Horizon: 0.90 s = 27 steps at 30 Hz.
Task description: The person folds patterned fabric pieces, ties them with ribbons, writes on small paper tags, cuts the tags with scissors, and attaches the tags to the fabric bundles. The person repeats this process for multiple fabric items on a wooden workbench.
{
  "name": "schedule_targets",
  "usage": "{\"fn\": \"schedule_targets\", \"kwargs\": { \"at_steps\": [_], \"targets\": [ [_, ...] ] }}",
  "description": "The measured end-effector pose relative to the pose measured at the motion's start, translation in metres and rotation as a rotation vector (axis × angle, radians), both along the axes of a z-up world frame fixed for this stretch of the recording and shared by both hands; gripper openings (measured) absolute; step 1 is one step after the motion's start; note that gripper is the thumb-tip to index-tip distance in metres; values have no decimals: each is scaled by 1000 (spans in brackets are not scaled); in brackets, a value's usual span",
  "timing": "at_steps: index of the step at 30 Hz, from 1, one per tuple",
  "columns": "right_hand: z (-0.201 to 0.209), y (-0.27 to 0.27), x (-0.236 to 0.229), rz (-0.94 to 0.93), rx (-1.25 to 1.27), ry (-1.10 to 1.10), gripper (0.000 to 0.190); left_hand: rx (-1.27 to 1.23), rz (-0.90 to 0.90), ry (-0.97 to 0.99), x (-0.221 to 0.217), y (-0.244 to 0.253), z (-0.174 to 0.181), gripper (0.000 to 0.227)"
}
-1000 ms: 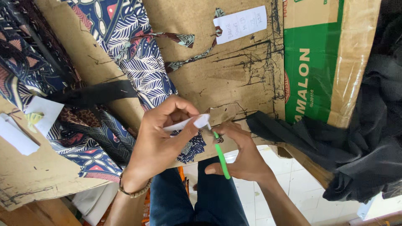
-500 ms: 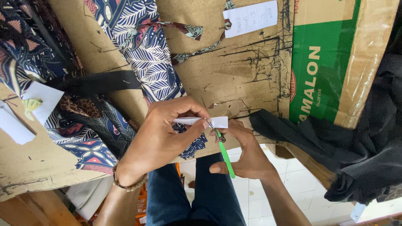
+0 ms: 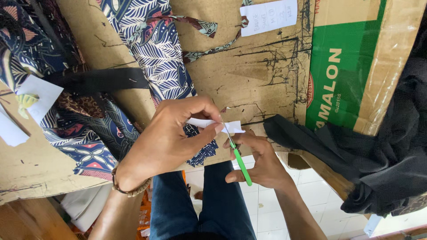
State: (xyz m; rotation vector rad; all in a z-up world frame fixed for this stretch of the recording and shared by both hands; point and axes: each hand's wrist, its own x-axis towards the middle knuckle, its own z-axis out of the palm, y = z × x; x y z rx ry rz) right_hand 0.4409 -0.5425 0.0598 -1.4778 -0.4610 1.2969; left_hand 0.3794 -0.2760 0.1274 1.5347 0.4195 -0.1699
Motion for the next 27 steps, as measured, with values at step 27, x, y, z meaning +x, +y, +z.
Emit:
{"fn": "schedule_targets", "kwargs": {
  "at_steps": [27],
  "targets": [
    [4, 15, -17, 96, -101, -47, 48, -136, 120, 122, -32, 10, -13, 9]
  ]
}}
